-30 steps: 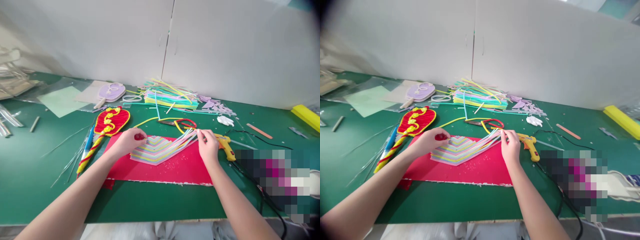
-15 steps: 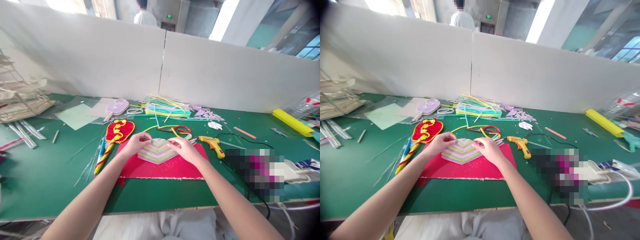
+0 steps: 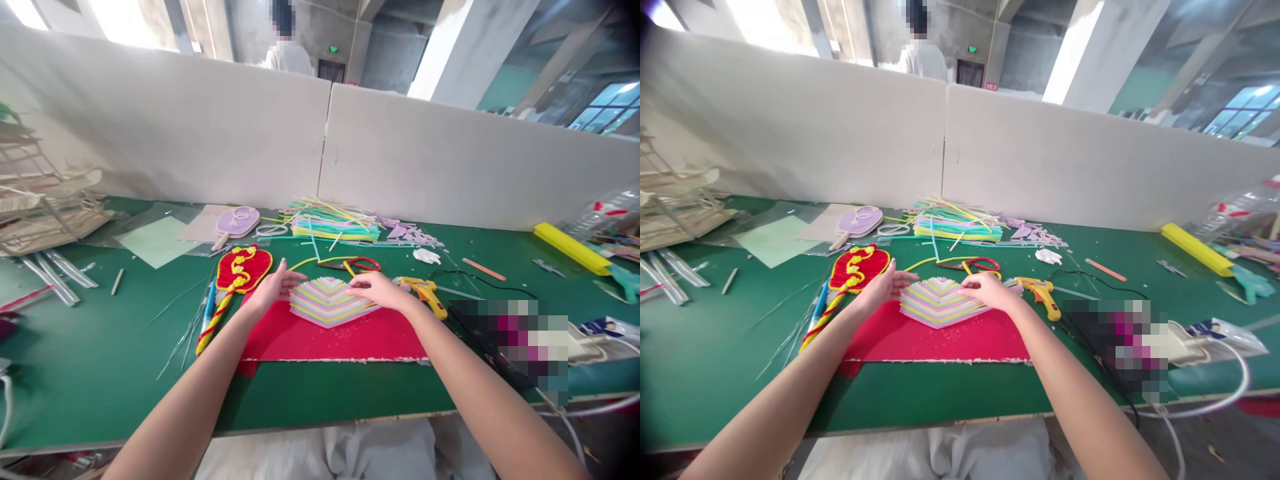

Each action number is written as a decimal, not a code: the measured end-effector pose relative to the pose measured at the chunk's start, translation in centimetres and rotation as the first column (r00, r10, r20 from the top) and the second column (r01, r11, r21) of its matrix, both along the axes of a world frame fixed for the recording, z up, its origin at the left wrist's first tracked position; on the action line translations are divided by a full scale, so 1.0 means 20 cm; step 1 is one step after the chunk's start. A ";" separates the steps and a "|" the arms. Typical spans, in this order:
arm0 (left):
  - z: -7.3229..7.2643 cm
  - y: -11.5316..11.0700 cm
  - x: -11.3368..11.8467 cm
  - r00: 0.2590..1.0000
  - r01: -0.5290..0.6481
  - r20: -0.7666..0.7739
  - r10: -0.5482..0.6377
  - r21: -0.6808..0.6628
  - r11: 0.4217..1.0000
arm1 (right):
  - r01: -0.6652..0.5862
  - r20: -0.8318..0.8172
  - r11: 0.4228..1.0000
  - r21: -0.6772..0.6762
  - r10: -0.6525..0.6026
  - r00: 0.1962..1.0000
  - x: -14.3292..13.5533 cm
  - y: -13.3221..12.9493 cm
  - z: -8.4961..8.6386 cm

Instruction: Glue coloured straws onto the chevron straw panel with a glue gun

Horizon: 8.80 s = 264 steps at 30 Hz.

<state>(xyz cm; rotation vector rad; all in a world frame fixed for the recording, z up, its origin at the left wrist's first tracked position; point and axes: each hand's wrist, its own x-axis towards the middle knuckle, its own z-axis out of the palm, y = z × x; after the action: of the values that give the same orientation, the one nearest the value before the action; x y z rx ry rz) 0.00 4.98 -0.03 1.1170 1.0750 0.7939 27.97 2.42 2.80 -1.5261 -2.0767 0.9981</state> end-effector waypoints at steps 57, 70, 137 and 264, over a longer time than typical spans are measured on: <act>0.05 -0.18 0.13 0.788 0.244 -0.561 0.255 0.663 0.707 | 0.023 0.215 0.785 0.619 -0.198 0.956 -0.19 -0.61 -0.25; 0.04 -0.20 0.15 0.740 0.521 -0.670 -0.057 0.519 0.678 | 0.056 0.207 0.807 0.588 -0.217 0.954 -0.19 -0.61 -0.27; 0.02 -0.20 0.16 0.731 0.338 -0.536 0.423 0.822 0.458 | 0.082 0.259 0.652 0.754 -0.409 0.875 -0.17 1.25 -0.07; 0.03 -0.26 0.20 0.984 0.065 -0.176 0.038 0.543 0.837 | 0.120 -0.185 0.711 0.692 0.013 0.983 -0.22 -0.15 -0.19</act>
<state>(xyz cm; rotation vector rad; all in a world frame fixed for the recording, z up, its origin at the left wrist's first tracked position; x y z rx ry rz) 4.05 -0.18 0.60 1.7098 1.0101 1.0424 23.53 -0.61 -1.03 -1.0326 -1.9291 0.2211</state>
